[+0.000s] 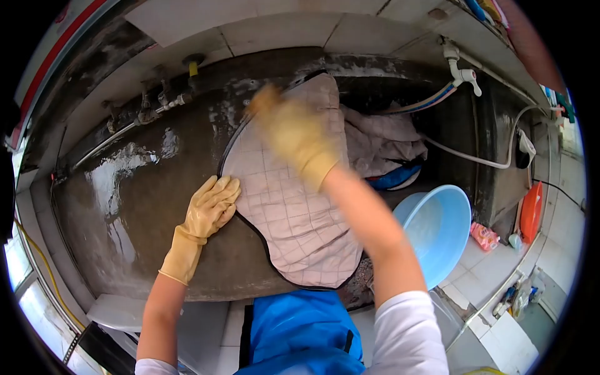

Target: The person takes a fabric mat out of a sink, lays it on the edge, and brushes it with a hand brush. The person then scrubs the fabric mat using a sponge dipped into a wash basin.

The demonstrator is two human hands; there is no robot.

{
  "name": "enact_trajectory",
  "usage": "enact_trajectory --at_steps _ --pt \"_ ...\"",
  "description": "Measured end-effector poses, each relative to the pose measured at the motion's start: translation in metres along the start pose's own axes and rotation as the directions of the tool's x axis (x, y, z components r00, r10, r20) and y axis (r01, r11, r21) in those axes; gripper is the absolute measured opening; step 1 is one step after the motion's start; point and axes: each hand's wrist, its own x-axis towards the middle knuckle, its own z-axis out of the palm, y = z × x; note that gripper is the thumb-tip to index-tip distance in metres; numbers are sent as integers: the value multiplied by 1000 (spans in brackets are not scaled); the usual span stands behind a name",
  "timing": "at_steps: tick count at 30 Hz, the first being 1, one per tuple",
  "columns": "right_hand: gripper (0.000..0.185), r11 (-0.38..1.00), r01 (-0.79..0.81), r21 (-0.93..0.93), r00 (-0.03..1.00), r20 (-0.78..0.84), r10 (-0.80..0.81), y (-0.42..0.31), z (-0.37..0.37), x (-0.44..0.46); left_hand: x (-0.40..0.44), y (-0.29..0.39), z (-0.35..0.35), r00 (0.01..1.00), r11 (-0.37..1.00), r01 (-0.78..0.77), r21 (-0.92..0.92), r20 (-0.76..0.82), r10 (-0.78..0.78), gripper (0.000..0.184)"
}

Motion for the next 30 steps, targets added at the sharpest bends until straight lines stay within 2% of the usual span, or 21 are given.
enact_trajectory --at_steps 1,2,3,4,5,7,9,10,11,13,15,16,17,19,20,23,24,25,26,28,30 --pt "44 951 -277 138 959 100 265 33 -35 21 6 5 -4 1000 1000 9 6 -6 -9 23" --pt "43 998 -44 45 986 -159 51 40 -21 17 4 7 -4 1000 1000 10 3 -9 -10 23" --pt "42 982 117 -152 900 -401 -169 47 -7 13 3 3 -4 1000 1000 12 -28 5 -12 23" --pt "35 910 316 -267 767 -493 -411 14 9 2 3 -1 0 1000 998 11 -56 11 -10 23" --pt "35 910 308 -276 764 -498 -410 2 8 -4 -9 -6 6 1000 998 -2 -58 6 2 23" --pt "38 956 220 -195 921 -282 -269 -18 11 -13 -26 -17 17 994 993 48 -103 99 -38 24" --pt "41 987 104 -121 994 -29 -108 -27 12 -15 -8 -9 7 996 997 27 -76 85 -20 25" --pt "41 988 96 -119 994 -30 -101 -6 -4 -4 4 -1 0 998 999 23 -47 64 -20 26" --pt "41 983 -118 -142 992 -64 109 32 -32 12 7 1 -3 998 999 18 -41 63 -16 27" --pt "45 929 -328 -169 944 -103 315 29 -35 6 1 6 -6 997 998 31 -48 76 -27 27" --pt "41 979 35 -200 970 -227 -82 -36 15 -20 6 2 -2 993 999 46 -23 114 -43 30" --pt "41 980 32 -197 969 -232 -79 -33 26 -27 6 4 -3 992 999 41 -20 117 -38 30" --pt "45 978 129 -166 981 -121 -150 -30 37 -30 7 2 -4 992 1000 29 9 118 -30 29" --pt "49 968 220 -120 975 -6 -222 -5 27 -22 7 0 -3 992 999 21 35 125 -26 29" --pt "49 998 51 -24 988 -143 -53 45 -9 2 9 -2 -1 995 999 22 31 94 -25 30" --pt "47 989 -110 104 962 -238 132 96 -37 23 -5 0 4 999 999 34 -4 16 -34 30" --pt "51 990 66 -127 970 -223 -94 59 -36 3 0 -5 5 1000 1000 23 0 -4 -23 30" --pt "49 996 50 -78 956 -283 -70 27 8 -15 0 -2 3 999 999 30 18 28 -31 30" --pt "47 993 117 11 992 -49 -116 -22 6 -34 -3 1 1 997 999 36 37 65 -38 29" --pt "45 983 153 105 972 165 -169 -25 4 -30 -6 1 5 998 1000 24 19 57 -25 33" --pt "45 944 295 -149 938 -145 -316 63 26 12 -4 -1 1 987 998 43 43 152 -49 33"
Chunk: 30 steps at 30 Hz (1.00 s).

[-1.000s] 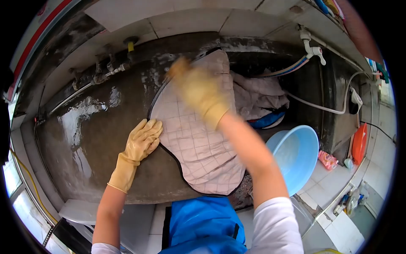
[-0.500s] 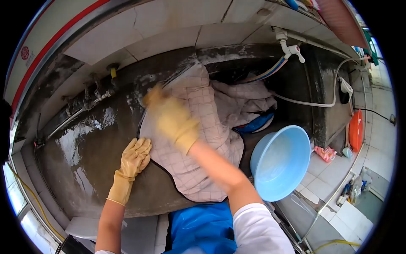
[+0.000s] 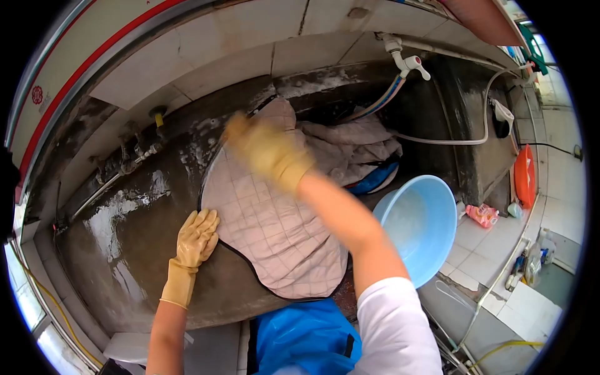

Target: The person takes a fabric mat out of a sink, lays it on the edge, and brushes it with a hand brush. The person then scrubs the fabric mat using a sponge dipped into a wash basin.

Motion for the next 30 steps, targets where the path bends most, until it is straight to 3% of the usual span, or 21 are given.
enact_trajectory --at_steps 1,3,6,7,9,10,11,13,18,20,21,22,24,27,28,29,30 --pt "44 983 -180 -36 983 29 181 42 -25 -8 -1 -1 1 1000 1000 3 1 3 -3 33" --pt "42 847 -510 -149 847 85 525 123 -78 -21 -4 -1 2 998 999 -17 -47 -60 14 36" --pt "69 873 -488 7 871 -61 487 115 -122 -92 -8 -6 3 1000 999 -9 -37 -3 9 38" --pt "74 754 -615 233 782 60 620 80 -156 -102 -10 -6 6 1000 999 -1 -45 -18 0 38" --pt "86 287 -780 557 508 295 809 9 -225 -122 -10 -5 6 999 999 -13 -31 -41 12 37" --pt "83 317 -756 572 529 250 811 8 -230 -148 -10 -4 5 999 1000 -9 -22 -42 8 38" --pt "79 211 -774 596 441 269 857 3 -236 -170 -10 -2 5 999 1000 20 -9 -32 -21 38" --pt "72 271 -725 633 461 153 874 6 -239 -227 -8 -1 4 998 1000 -26 -12 -61 26 38" --pt "72 230 -816 530 291 34 956 12 -213 -349 -17 19 6 989 998 47 43 -139 -41 37" --pt "73 218 -805 552 292 50 955 -7 -215 -359 -28 32 11 908 954 296 40 -324 -268 35" --pt "73 206 -791 576 283 46 958 -17 -216 -359 -39 40 19 824 925 374 -59 -437 -361 32" --pt "73 202 -793 575 289 62 955 -28 -217 -356 -49 42 24 822 920 388 -53 -431 -372 32" --pt "71 345 -739 579 373 -75 925 -58 -217 -347 -67 45 30 669 831 530 -169 -520 -532 28" --pt "74 511 -714 479 547 -76 834 -109 -203 -323 -74 49 22 595 772 566 -290 -504 -626 27" --pt "76 612 -695 378 652 -27 757 -134 -195 -307 -73 50 17 547 724 575 -381 -479 -686 28" --pt "81 464 -719 518 635 216 742 -155 -191 -286 -68 50 10 530 697 586 -413 -455 -716 29" --pt "81 623 -608 491 780 228 582 -173 -173 -272 -59 54 2 482 646 574 -503 -431 -763 27"
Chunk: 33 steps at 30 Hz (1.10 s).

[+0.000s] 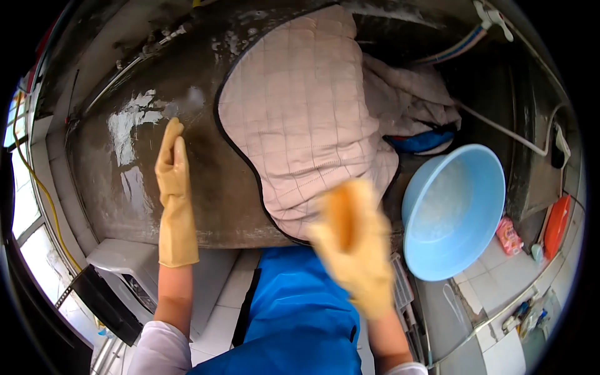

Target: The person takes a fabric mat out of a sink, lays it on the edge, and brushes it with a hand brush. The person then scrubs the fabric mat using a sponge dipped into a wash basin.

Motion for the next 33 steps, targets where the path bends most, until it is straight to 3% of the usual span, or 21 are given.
enact_trajectory --at_steps 1,2,3,4,6,8,10,12,14,18,19,24,26,27,28,30,32,33 --pt "82 981 189 -47 977 114 -182 -11 27 5 7 10 -4 999 1000 28 -3 45 -28 29" --pt "83 933 347 97 923 139 -358 -12 66 13 15 18 -8 994 998 57 -7 94 -56 31" --pt "80 963 268 17 907 332 -259 -20 103 10 23 27 -12 987 998 47 51 153 -54 32" --pt "77 951 246 188 876 377 -301 -30 133 17 32 34 -13 975 994 28 103 219 -50 34" --pt "78 966 181 184 777 575 -255 -59 156 31 47 44 -13 938 983 29 180 336 -89 36" --pt "75 847 471 246 841 167 -515 -59 179 19 61 48 -9 910 944 -81 321 410 -62 37" --pt "72 860 468 202 854 145 -499 -57 159 8 69 49 4 896 925 -139 353 442 -34 39" --pt "64 863 492 118 858 100 -503 -38 134 1 78 32 16 866 846 -391 362 456 206 41" --pt "61 884 467 -14 884 -10 -467 -5 106 -10 80 20 33 861 770 -470 432 418 290 49" --pt "69 946 288 -145 957 49 -284 50 57 -25 77 -9 68 870 702 -489 518 345 351 68" --pt "65 936 299 -186 954 43 -296 61 54 -28 77 -13 78 847 707 -532 467 290 446 65" --pt "42 855 372 -361 926 82 -368 97 72 -38 75 -15 95 823 573 -557 602 303 481 39" --pt "26 899 337 -281 941 133 -311 106 76 -38 77 -13 97 880 859 -472 195 159 448 31" --pt "21 897 339 -285 941 124 -316 101 74 -32 78 -8 96 902 891 -426 154 139 408 29" --pt "21 898 331 -291 943 124 -308 96 72 -33 75 3 98 959 949 -283 139 53 278 30" --pt "18 949 272 -160 961 102 -258 84 67 -32 89 29 87 994 993 44 112 99 -55 32" --pt "18 940 308 -148 951 25 -307 54 49 -29 115 28 90 996 998 -61 -8 66 61 24" --pt "20 929 347 -131 933 -51 -356 39 39 -30 125 37 93 992 990 -109 -84 50 114 30"
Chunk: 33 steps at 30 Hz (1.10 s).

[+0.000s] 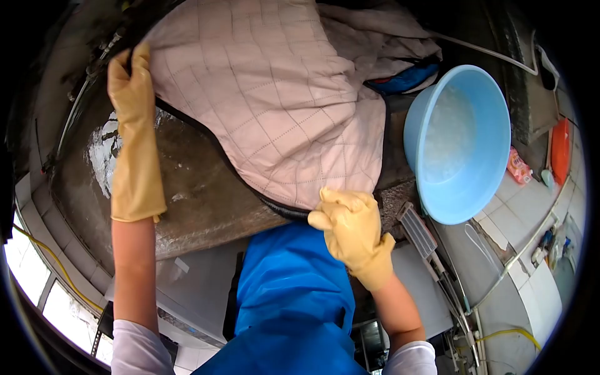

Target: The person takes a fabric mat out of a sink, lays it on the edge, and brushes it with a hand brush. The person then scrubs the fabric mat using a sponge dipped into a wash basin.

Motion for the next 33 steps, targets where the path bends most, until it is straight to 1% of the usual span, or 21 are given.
enact_trajectory --at_steps 1,3,4,5,6,7,8,9,11,14,16,18,19,21,23,27,29,30,31,32,33 --pt "20 1000 -3 -11 1000 -1 3 -10 -11 3 14 11 3 999 996 -53 -74 -16 52 36" --pt "24 995 -4 99 989 151 -11 -27 -26 4 50 21 2 974 949 -228 -216 -58 221 25" --pt "27 992 -7 126 985 174 -15 -35 -23 3 60 27 0 974 949 -224 -221 -23 225 24" --pt "19 997 -2 72 986 168 -10 -37 -5 -6 63 31 2 990 989 -139 -44 -20 139 24" --pt "15 994 109 6 952 288 -106 -36 5 -3 72 3 2 961 954 -277 112 27 275 26" --pt "16 998 -12 -64 895 445 39 -39 27 4 85 -41 2 909 873 -415 255 91 406 28" --pt "14 993 106 -47 948 307 -86 -30 65 2 81 -74 6 910 862 -414 293 148 387 40" --pt "19 975 -88 -206 899 404 166 -38 86 14 65 -70 2 912 778 -411 475 221 346 44" --pt "31 984 -94 -154 965 227 128 -33 121 2 59 -96 -2 879 708 -476 522 315 359 47" --pt "37 996 -71 -51 986 146 78 -36 110 -2 15 -37 -7 863 723 -504 472 252 437 49" --pt "38 998 -51 -37 991 118 55 -38 101 -9 -30 -3 -9 787 643 -610 464 260 560 49" --pt "40 1000 -24 -17 994 104 26 -40 88 -17 -85 25 -17 790 718 -601 351 397 467 52" --pt "38 1000 -12 18 995 101 10 -40 79 -19 -115 32 -20 788 768 -581 269 423 448 52" --pt "37 998 4 59 994 106 -11 -39 61 -23 -161 47 -34 779 797 -525 298 545 309 47" --pt "35 988 -8 156 989 147 -16 -35 45 -27 -188 43 -52 820 814 -463 351 518 244 46" --pt "31 950 -72 304 983 180 17 -35 22 -22 -208 9 -141 964 632 -248 734 255 82 57" --pt "27 935 -108 338 979 201 40 -32 16 -20 -205 12 -162 986 643 -162 748 155 68 67" --pt "26 938 -92 336 987 157 40 -29 16 -21 -217 -9 -183 999 561 -32 827 45 -9 77" --pt "25 941 -74 331 993 111 39 -25 16 -22 -224 -30 -205 999 497 -28 867 38 -11 84" --pt "21 941 -84 328 993 109 50 -19 14 -24 -227 -31 -210 960 526 203 826 -61 -275 79" --pt "20 927 -44 372 998 -29 59 -18 7 -18 -231 -30 -215 841 489 430 759 -140 -522 74"
